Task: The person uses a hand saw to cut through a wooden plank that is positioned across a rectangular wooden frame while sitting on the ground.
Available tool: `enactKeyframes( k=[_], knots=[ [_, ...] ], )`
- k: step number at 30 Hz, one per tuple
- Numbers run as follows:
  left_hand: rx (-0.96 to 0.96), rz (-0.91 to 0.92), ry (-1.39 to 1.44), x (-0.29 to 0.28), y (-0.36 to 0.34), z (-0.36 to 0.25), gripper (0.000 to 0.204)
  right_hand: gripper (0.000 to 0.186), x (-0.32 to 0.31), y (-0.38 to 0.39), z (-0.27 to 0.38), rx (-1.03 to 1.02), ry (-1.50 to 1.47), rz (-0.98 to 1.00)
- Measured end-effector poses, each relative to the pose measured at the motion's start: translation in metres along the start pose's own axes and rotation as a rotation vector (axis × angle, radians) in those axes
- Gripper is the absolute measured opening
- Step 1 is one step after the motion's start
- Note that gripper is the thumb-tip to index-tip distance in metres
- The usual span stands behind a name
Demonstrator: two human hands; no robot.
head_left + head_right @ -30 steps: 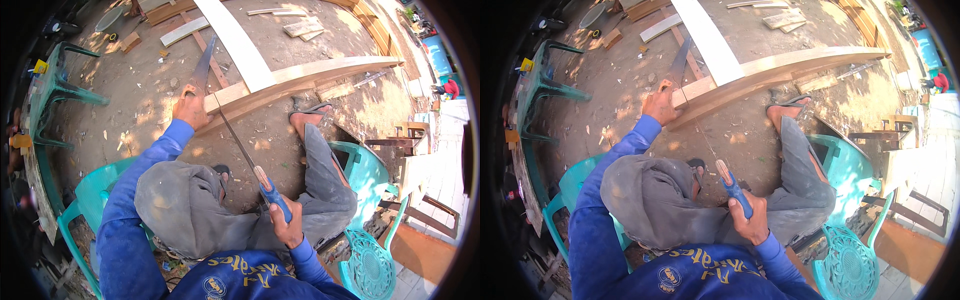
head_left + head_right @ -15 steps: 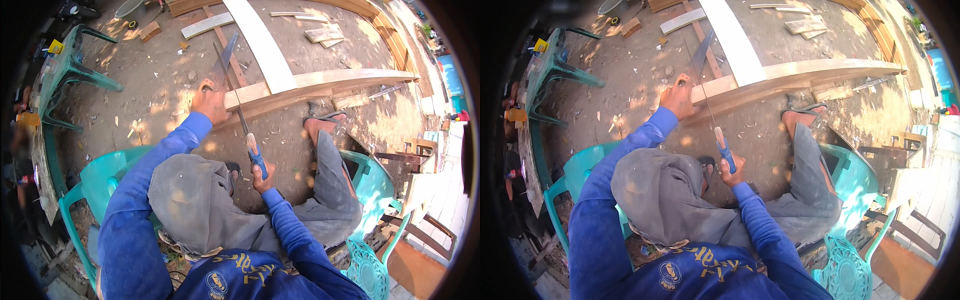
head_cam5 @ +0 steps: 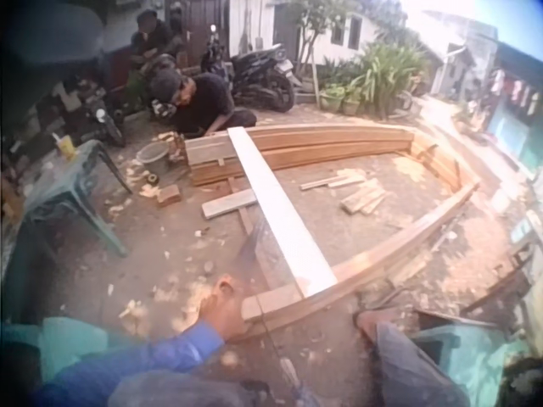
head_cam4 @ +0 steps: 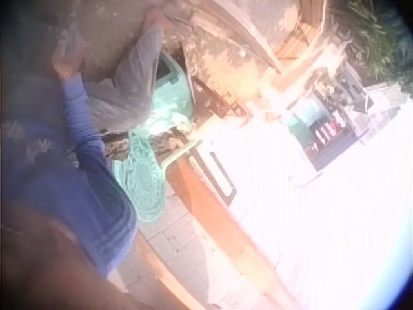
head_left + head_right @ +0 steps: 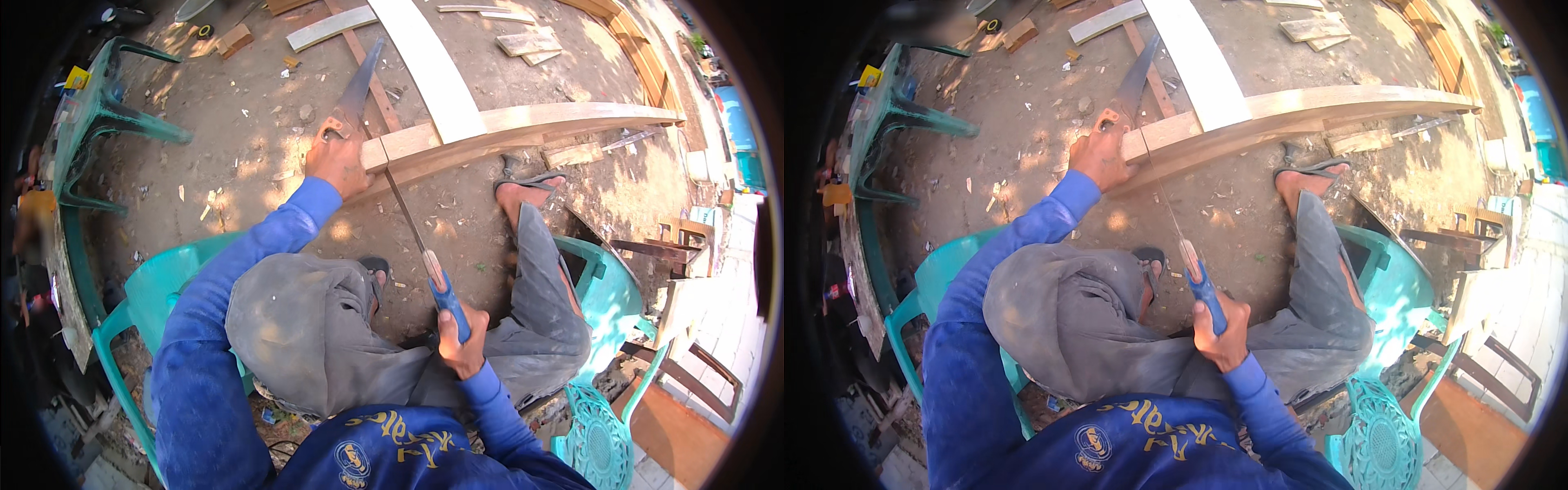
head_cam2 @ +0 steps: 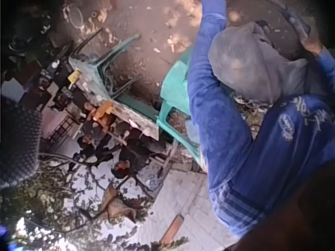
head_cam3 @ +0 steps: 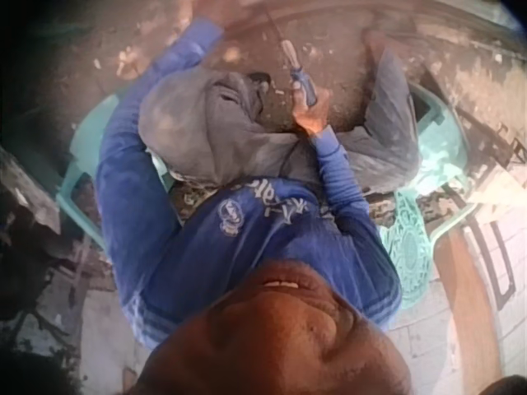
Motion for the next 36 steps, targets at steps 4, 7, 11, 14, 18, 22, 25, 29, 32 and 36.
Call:
enactKeyframes(
  k=[4, 7, 11, 14, 18, 22, 25, 29, 32, 36],
  knots=[
    [0.025, 0.000, 0.011, 0.010, -0.007, -0.004, 0.065, 0.032, 0.056, -0.082, -0.064, -0.156, -0.116, -0.042],
    [0.014, 0.036, -0.027, 0.008, -0.009, -0.009, 0.067, 0.031, 0.068, -0.082, -0.108, -0.354, -0.115, -0.041],
    [0.018, 0.058, -0.050, 0.009, -0.016, -0.012, 0.069, 0.030, 0.047, -0.068, -0.074, -0.105, -0.150, -0.029],
    [0.023, 0.026, -0.038, 0.016, -0.008, -0.003, 0.069, 0.028, 0.000, -0.015, -0.014, 0.111, -0.030, 0.057],
    [-0.022, 0.034, -0.058, 0.005, -0.002, 0.011, 0.069, 0.027, -0.039, 0.058, 0.016, 0.147, -0.021, 0.067],
    [-0.017, 0.057, -0.070, -0.003, -0.003, 0.008, 0.068, 0.030, 0.001, -0.003, 0.006, -0.011, -0.014, -0.025],
    [0.066, 0.058, -0.049, 0.004, -0.021, -0.021, 0.069, 0.032, 0.038, -0.079, -0.042, -0.130, -0.074, -0.108],
    [0.116, -0.006, 0.012, 0.033, -0.022, -0.039, 0.073, 0.030, 0.044, -0.068, -0.095, -0.163, -0.051, -0.107],
    [0.052, -0.169, 0.040, 0.017, -0.010, 0.021, 0.075, 0.040, 0.082, -0.087, -0.093, -0.232, -0.075, 0.030],
    [0.062, -0.155, 0.019, 0.017, -0.009, 0.010, 0.079, 0.043, 0.080, -0.082, -0.103, -0.235, -0.231, 0.019]
  ],
)
Point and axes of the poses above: each hand's wrist, its own y-axis away from the middle knuckle, its own x-axis out of the palm, z = x × y, the point moved 4 cm from there along -y, towards the middle knuckle, and after that the axes turned 6 degrees about x, right-handed, at the moved point
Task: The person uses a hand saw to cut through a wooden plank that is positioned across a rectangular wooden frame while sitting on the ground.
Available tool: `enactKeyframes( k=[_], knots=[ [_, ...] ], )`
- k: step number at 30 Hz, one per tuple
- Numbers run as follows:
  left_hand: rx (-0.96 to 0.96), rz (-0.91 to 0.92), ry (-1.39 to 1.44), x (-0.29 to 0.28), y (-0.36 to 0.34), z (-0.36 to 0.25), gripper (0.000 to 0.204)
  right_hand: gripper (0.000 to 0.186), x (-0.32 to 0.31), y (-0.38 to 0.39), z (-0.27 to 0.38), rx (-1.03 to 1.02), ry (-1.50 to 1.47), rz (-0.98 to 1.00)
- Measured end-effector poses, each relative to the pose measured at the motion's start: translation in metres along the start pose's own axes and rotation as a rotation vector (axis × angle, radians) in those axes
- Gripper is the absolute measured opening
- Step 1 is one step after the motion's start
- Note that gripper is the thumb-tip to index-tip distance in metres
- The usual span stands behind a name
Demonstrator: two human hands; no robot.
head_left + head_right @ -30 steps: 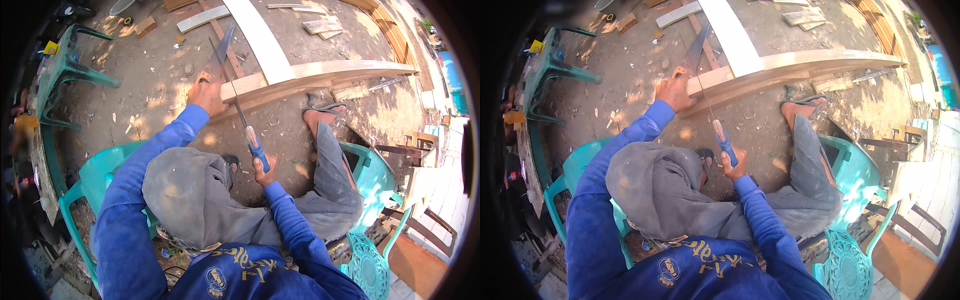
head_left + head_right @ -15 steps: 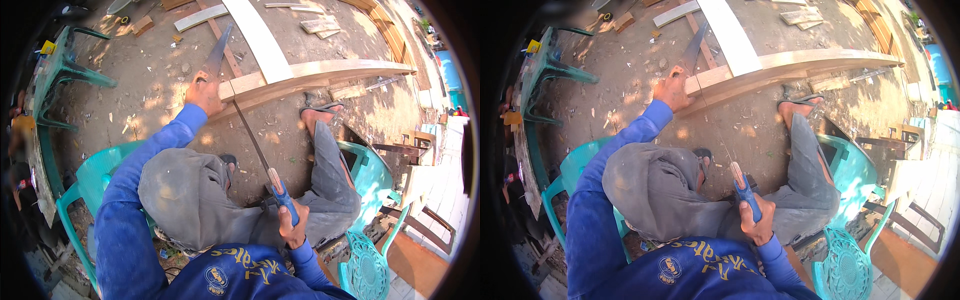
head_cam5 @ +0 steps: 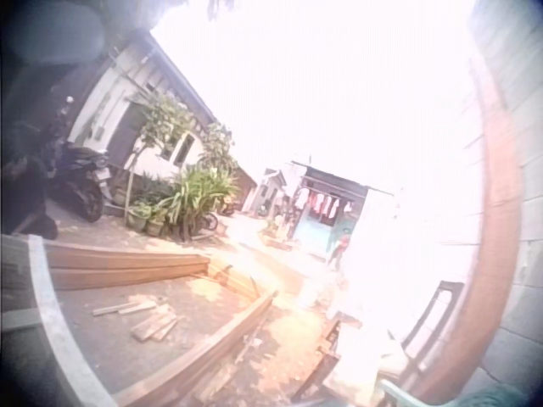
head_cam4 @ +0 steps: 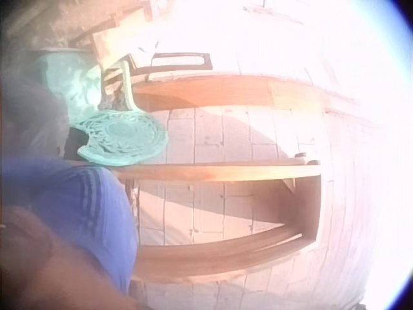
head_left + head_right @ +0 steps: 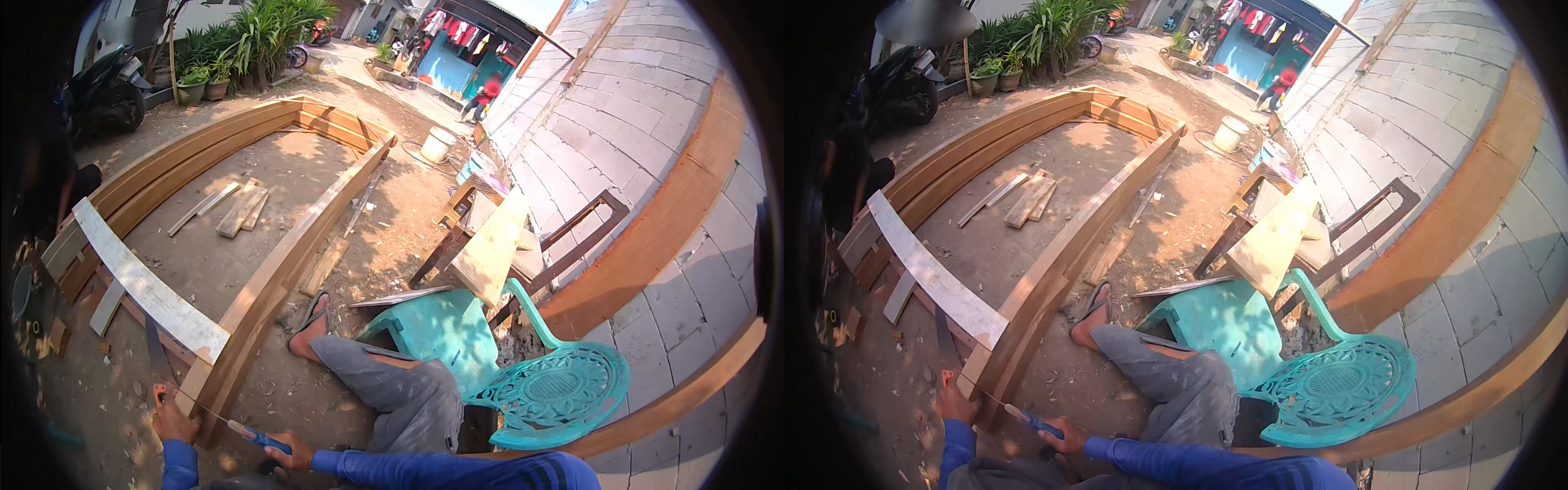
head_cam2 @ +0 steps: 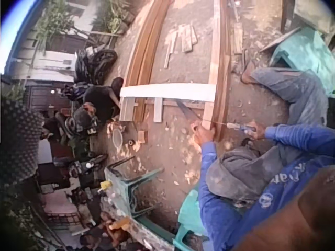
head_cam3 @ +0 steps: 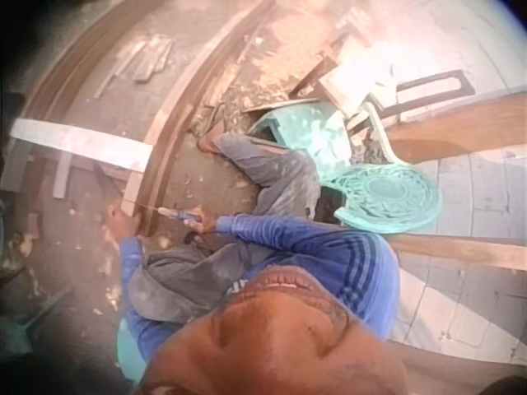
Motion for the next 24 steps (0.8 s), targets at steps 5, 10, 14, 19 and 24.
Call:
enactKeyframes(
  k=[5, 10, 14, 19, 24],
  knots=[
    [0.039, 0.006, 0.049, 0.004, 0.000, -0.017, 0.073, 0.032, -0.005, 0.011, 0.025, 0.142, 0.053, -0.058],
    [0.020, 0.003, -0.019, -0.004, -0.005, -0.004, 0.075, 0.033, -0.003, -0.011, 0.066, 0.171, 0.055, -0.056],
    [-0.016, 0.082, -0.026, 0.001, -0.008, -0.011, 0.076, 0.034, -0.012, -0.011, 0.074, 0.186, 0.113, -0.063],
    [0.025, 0.025, -0.055, 0.014, -0.006, -0.012, 0.074, 0.063, -0.035, -0.004, 0.064, 0.184, 0.478, -0.020],
    [0.042, -0.078, -0.207, 0.022, -0.013, 0.030, 0.072, 0.102, -0.265, -0.101, 0.206, 0.206, 0.431, -0.249]
  ],
)
Point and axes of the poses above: each hand's wrist, its own y-axis away from the middle knuckle, its own x-axis out of the palm, z = x × y, the point moved 4 cm from there along -y, towards the middle knuckle, and after that the axes turned 6 degrees about x, right-handed, at the moved point
